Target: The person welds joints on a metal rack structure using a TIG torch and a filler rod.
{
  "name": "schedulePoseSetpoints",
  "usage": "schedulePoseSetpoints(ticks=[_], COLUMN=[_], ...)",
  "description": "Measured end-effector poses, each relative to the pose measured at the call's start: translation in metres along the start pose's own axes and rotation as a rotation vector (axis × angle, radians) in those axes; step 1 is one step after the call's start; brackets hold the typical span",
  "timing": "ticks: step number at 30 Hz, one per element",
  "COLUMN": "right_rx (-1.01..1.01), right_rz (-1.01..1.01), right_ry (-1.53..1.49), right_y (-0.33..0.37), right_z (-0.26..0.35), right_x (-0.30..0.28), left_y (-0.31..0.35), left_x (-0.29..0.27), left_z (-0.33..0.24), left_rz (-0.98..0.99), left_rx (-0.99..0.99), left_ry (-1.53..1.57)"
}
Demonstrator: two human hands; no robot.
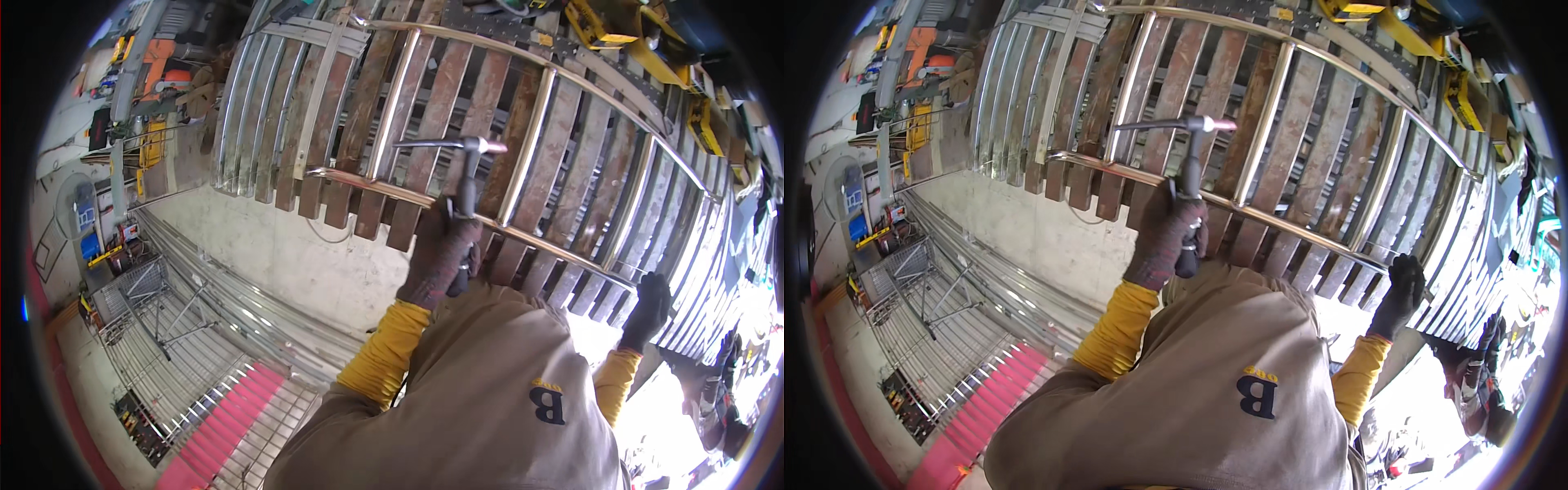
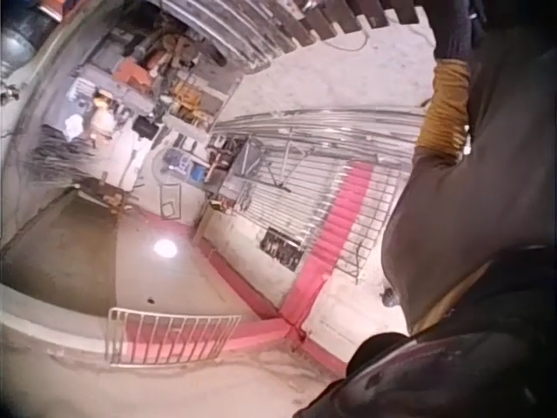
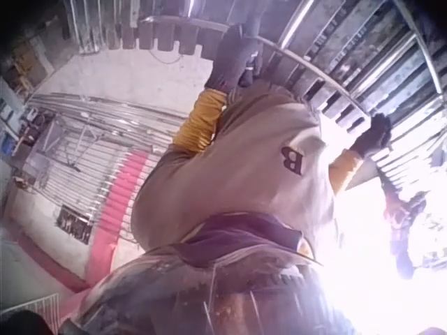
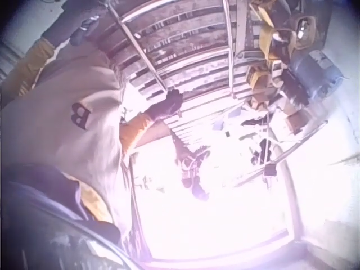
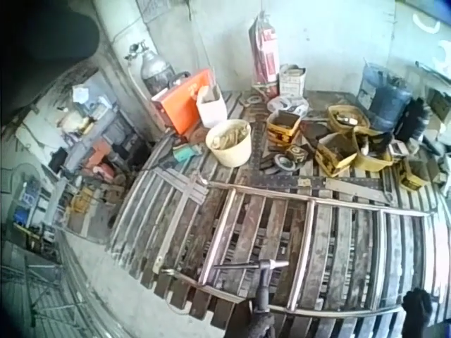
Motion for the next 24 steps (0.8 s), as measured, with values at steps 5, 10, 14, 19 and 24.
schedulePoseSetpoints(ticks=[5, 10, 14, 19, 24], right_rx=[-0.263, -0.057, -0.106, -0.191, -0.270], right_rz=[0.149, 0.282, 0.439, 0.555, 0.724], right_ry=[0.233, 0.080, 0.161, -0.205, -0.189], right_y=[-0.026, -0.031, -0.035, -0.019, 0.012], right_z=[-0.007, -0.014, -0.006, 0.025, 0.043], right_x=[0.005, -0.017, -0.003, 0.014, 0.025], left_y=[0.013, 0.035, 0.052, 0.066, 0.077], left_x=[0.026, 0.041, 0.012, 0.043, 0.074], left_z=[0.055, 0.087, 0.111, 0.101, 0.090], left_rz=[0.213, 0.273, 0.020, -0.007, 0.025], left_rx=[0.069, 0.387, 0.608, 0.202, 0.105], left_ry=[-0.215, -0.531, -0.665, -0.304, -0.453])
Point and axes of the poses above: each hand's wrist, its own y-axis away from the middle knuckle, its own x-axis out of the palm, z = x × y, the point moved 5 cm from there along -y, towards the middle knuckle, and after that the axes turned 13 degrees about y, right-handed, at the moved point
